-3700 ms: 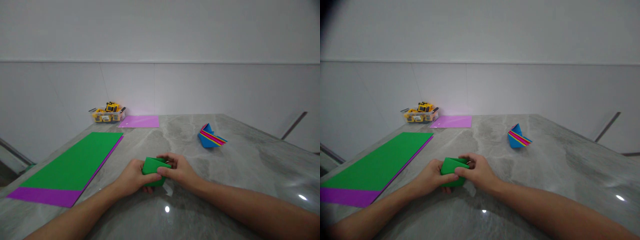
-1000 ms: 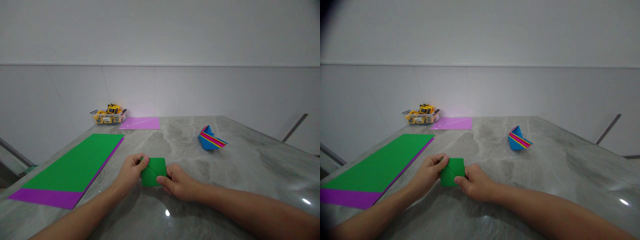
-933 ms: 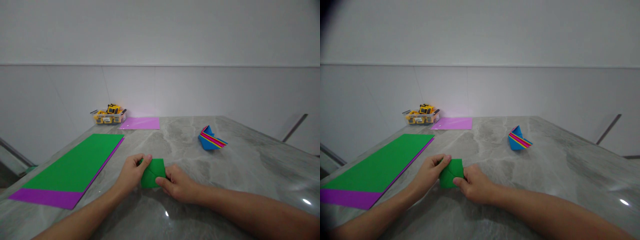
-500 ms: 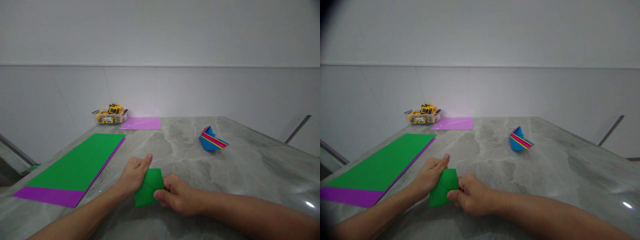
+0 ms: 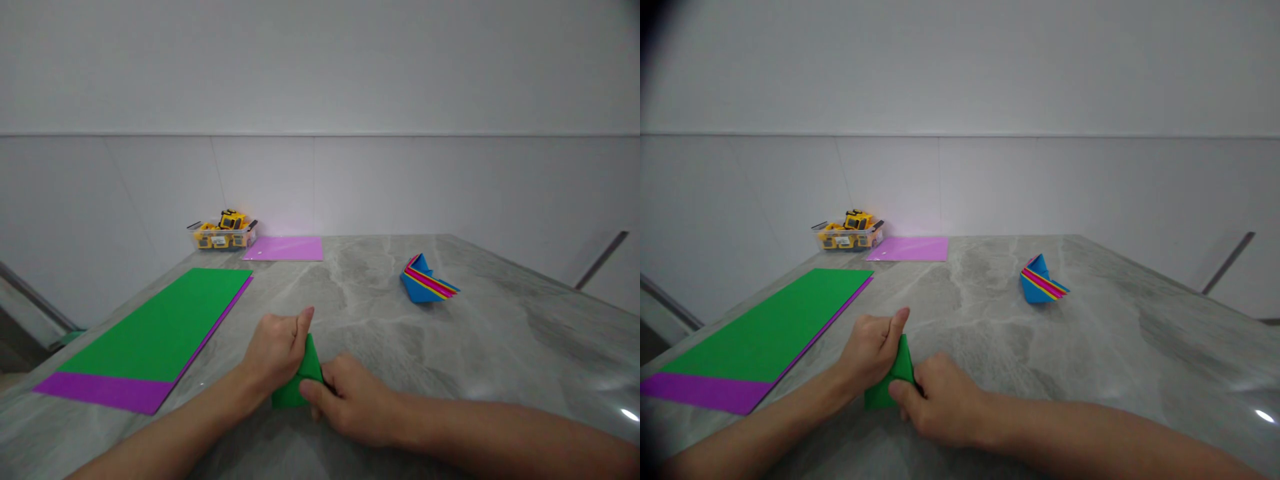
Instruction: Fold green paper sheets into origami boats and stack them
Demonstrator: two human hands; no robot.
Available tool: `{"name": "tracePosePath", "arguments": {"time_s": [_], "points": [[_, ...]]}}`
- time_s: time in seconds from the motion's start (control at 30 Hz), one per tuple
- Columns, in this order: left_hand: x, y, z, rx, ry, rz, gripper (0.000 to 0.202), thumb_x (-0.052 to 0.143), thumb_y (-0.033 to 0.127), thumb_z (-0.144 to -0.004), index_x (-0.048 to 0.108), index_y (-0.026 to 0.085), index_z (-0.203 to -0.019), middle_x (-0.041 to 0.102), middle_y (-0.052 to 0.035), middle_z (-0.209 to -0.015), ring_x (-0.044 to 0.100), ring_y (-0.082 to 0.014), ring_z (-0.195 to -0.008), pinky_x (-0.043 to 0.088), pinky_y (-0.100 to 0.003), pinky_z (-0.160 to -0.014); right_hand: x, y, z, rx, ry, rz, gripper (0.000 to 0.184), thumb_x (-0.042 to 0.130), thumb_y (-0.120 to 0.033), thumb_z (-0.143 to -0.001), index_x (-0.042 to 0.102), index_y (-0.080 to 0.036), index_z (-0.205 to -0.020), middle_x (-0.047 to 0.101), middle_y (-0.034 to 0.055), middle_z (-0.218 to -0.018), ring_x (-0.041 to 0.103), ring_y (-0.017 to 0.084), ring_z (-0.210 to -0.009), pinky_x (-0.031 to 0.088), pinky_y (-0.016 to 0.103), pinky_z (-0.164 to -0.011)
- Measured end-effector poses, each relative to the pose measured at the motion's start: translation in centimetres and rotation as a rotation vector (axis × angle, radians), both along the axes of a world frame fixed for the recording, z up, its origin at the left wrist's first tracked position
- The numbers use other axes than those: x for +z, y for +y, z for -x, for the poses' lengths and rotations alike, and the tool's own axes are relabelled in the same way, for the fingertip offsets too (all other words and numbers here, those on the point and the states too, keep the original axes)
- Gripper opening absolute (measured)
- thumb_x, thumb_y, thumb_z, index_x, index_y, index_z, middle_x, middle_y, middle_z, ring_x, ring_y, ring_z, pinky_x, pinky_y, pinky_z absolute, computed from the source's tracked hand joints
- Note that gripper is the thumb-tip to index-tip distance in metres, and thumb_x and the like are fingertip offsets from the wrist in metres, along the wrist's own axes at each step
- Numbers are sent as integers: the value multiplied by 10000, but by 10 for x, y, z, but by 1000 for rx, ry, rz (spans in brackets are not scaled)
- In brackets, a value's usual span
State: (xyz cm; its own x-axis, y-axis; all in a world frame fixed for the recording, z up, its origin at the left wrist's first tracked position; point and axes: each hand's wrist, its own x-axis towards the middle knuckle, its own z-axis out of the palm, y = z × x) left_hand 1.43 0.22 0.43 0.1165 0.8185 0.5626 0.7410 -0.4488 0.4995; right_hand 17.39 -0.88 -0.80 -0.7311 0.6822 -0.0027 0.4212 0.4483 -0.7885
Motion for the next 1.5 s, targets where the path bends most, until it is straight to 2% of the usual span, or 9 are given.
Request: {"name": "tracePosePath", "arguments": {"time_s": [0.17, 0.43, 0.6, 0.9, 1.0, 1.13, 1.3, 1.43, 1.5], "points": [[-2, 3, -3, -15, -22, 122, 590, 341, 380, -953, 244, 225, -392, 189, 55, -408, 203, -88, -361, 139, -296, -482, 11, -5, -4, 60, -117, -142, 430, 418, -353, -921, 417, -174, -530, 362, -35, -467, 304, 66, -398, 193, 239, -409], [-13, 1, -8, -172, -239, 311, 581, 276, 528, -933, 226, 233, -434, 148, 67, -461, 172, -83, -409, 151, -271, -432, 7, -5, -9, 381, -23, -243, 383, 374, -171, -926, 554, -138, -589, 527, -19, -524, 450, 62, -445, 350, 157, -458], [-16, -4, -17, -336, -447, 444, 600, 302, 603, -910, 250, 232, -442, 178, 65, -458, 198, -87, -422, 179, -270, -435, 7, -5, -10, 498, 6, -379, 391, 393, -185, -922, 518, -165, -552, 457, -45, -450, 383, 71, -393, 330, 187, -442], [-11, 18, -1, 149, -760, 326, 599, 438, 728, -795, 457, 195, -524, 374, 52, -456, 367, -107, -437, 285, -225, -416, -5, 3, -6, 29, 8, -545, 491, 271, -286, -976, 471, -176, -540, 406, -28, -442, 310, 84, -392, 301, 267, -499], [-19, 16, -3, 132, -877, 392, 593, 457, 765, -768, 437, 200, -585, 374, 67, -481, 371, -99, -419, 292, -210, -383, -12, 7, -4, -102, 17, -552, 513, 262, -323, -986, 530, -171, -575, 511, 10, -494, 403, 104, -427, 316, 277, -527], [-22, 6, -10, 26, -798, 492, 579, 413, 771, -782, 445, 211, -636, 394, 70, -474, 395, -117, -354, 293, -224, -313, -15, 9, -2, -19, 63, -368, 506, 285, -344, -981, 563, -164, -598, 531, 11, -517, 456, 98, -455, 347, 248, -536], [-10, 3, -7, 16, -572, 312, 515, 371, 656, -872, 384, 218, -600, 342, 70, -512, 371, -106, -422, 296, -218, -382, -13, 10, -2, -29, 201, -132, 350, 429, -364, -912, 530, -164, -643, 417, -41, -520, 380, 76, -452, 264, 210, -446], [-5, 4, 0, 1, -305, 161, 460, 375, 510, -905, 384, 208, -558, 342, 59, -511, 367, -110, -475, 269, -239, -476, -9, 17, -7, -204, 282, -197, 379, 496, -402, -879, 440, -172, -583, 373, -47, -520, 346, 76, -480, 233, 219, -456], [-4, 4, 3, -21, -213, 148, 440, 383, 468, -903, 378, 208, -548, 328, 64, -492, 353, -106, -458, 244, -245, -481, -7, 19, -11, -143, 297, -224, 373, 487, -396, -885, 447, -171, -590, 398, -42, -521, 366, 79, -483, 255, 219, -466]]}}
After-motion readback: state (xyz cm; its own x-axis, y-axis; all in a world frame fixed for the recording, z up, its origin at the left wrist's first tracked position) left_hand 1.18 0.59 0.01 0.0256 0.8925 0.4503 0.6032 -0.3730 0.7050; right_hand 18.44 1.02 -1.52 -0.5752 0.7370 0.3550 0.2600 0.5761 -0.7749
